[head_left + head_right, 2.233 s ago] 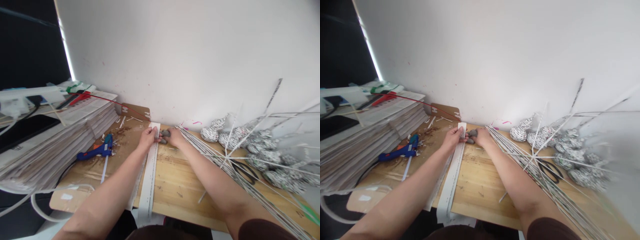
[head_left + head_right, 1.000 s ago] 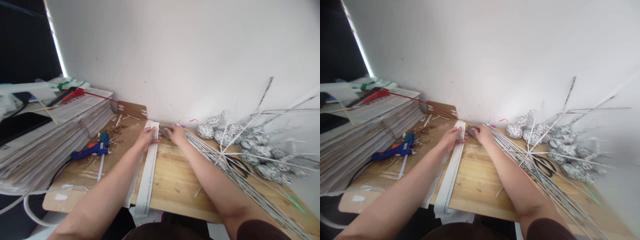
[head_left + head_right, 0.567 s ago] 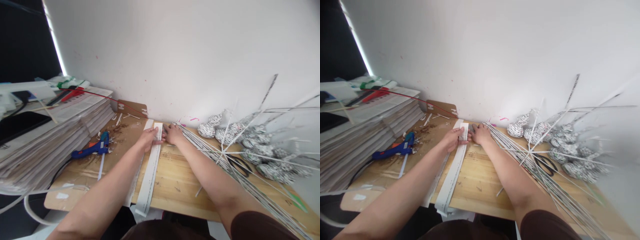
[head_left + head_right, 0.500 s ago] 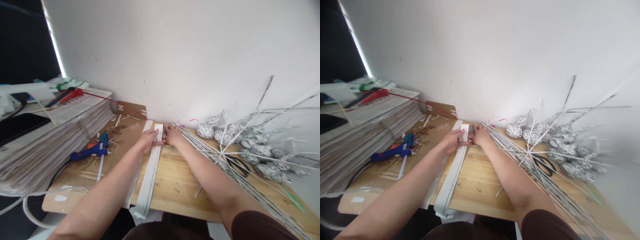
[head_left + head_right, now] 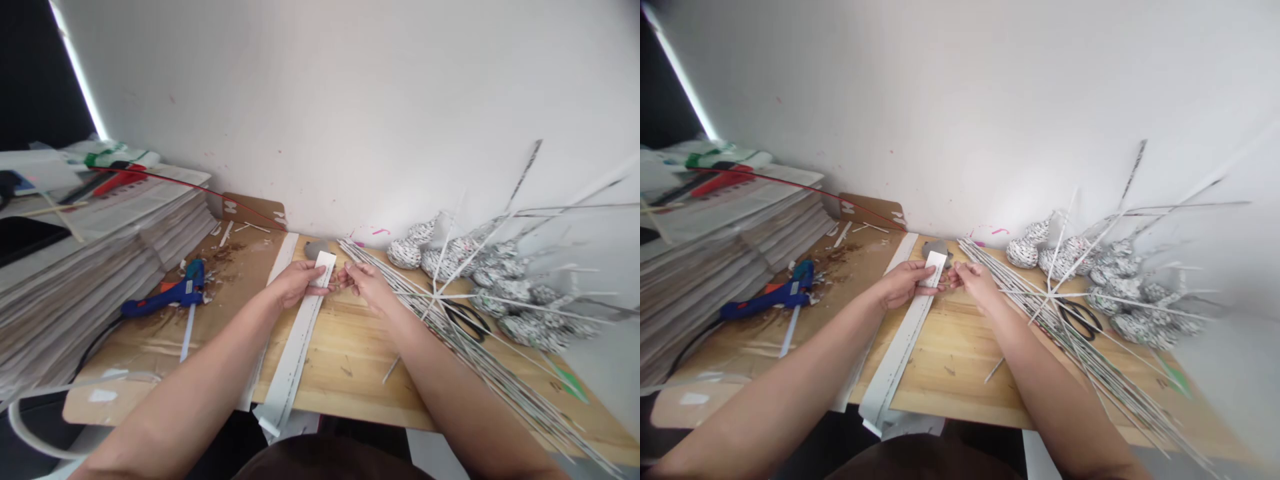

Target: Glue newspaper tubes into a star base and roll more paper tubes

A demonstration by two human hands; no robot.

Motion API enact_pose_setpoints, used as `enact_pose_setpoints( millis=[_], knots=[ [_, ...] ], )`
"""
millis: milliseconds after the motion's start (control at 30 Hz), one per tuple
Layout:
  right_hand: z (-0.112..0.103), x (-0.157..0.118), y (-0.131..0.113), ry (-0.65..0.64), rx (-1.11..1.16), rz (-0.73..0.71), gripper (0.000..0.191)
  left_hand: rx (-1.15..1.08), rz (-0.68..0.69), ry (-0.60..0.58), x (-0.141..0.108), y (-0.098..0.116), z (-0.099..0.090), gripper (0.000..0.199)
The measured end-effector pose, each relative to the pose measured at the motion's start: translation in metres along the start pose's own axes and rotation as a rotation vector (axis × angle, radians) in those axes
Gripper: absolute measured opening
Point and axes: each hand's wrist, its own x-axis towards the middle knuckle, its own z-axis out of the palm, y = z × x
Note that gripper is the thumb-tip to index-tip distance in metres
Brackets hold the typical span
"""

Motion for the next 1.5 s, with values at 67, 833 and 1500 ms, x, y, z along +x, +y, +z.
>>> enact_pose_setpoints(
  millis=[67,833,1500],
  knots=[
    [-0.001,-0.002,0.002,-0.014,0.045,0.015,0.036,0.015,0.0,-0.042,-0.001,-0.002,0.002,0.018],
    [-0.012,-0.007,-0.002,-0.284,0.073,-0.072,0.035,0.273,0.035,-0.006,-0.008,-0.012,0.012,0.042],
    [-0.007,-0.005,0.004,-0.202,0.086,-0.074,0.031,0.413,0.144,0.029,-0.01,-0.012,0.018,0.044]
  ],
)
